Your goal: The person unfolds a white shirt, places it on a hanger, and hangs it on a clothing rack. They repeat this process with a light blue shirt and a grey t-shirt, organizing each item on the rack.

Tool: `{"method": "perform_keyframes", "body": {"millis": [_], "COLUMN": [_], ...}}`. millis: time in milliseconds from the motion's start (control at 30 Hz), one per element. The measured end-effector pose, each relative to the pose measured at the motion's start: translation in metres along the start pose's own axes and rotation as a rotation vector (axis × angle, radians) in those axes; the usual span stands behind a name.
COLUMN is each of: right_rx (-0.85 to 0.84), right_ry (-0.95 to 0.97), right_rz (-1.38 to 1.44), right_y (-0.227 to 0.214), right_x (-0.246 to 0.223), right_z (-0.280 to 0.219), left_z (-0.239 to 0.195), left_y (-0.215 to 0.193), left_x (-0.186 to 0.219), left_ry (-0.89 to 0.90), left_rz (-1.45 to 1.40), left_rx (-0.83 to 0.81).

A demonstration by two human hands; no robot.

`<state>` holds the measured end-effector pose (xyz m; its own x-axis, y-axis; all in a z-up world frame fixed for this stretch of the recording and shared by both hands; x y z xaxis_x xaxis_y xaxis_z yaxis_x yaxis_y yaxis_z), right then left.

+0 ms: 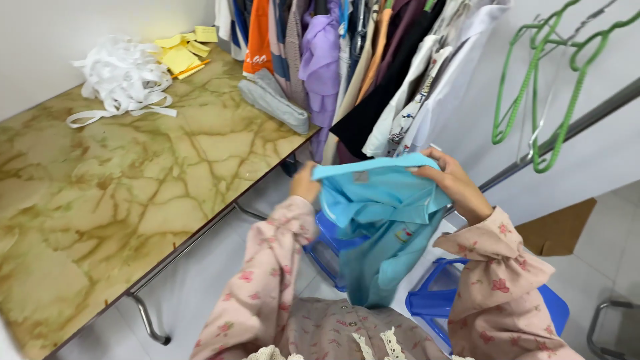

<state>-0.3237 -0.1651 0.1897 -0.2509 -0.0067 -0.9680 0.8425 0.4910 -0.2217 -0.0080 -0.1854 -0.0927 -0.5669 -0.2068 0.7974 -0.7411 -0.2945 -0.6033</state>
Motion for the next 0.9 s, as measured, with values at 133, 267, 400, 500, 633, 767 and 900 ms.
{"method": "perform_keyframes", "body": {"millis": [133,267,400,500,633,767,900], "right_rx": [0.059,0.118,0.224,0.458,0.752,0.87,1.001], "right_ry": [0.159,0.078,-0.141,-0.429,-0.63,-0.406,-0.361], "right_rz": [-0.046,-0.037,-0.173,-0.343,-0.744,-0.862,-0.648], "right_y": [-0.031,-0.055,-0.08,-0.098,-0.112,-0.155,-0.217], "right_x": [0.026,0.03,0.032,-0.019,-0.071,-0.041,0.019], "right_z": [-0.013,-0.016,-0.003,-0.015,-0.015,0.035,0.082], "left_z": [-0.018,-0.039,-0.012,-0.018,-0.019,-0.01,0.0], "left_y": [-0.091,-0.124,-0.069,-0.061,-0.049,-0.048,-0.054], "left_x": [0.089,0.184,0.176,0.201,0.228,0.231,0.226], "left_ry": [0.045,0.145,-0.02,-0.02,-0.031,-0.002,0.005], "left_rz": [0.076,-0.194,-0.503,-0.545,-0.497,-0.422,-0.433], "left_rx": [0.037,-0.014,-0.205,-0.206,-0.273,-0.301,-0.251]}}
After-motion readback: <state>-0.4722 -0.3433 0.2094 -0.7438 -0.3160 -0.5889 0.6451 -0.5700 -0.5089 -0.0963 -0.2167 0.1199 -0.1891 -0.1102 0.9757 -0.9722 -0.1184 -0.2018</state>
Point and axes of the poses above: each hand's wrist, its own z-axis towards the middle knuckle, its own y-axis out of the palm, x = y × z, the point moved 10 cm from there along z, towards the middle knuckle, and after that the axes turned 2 degrees about -x, right-handed, at the moved point
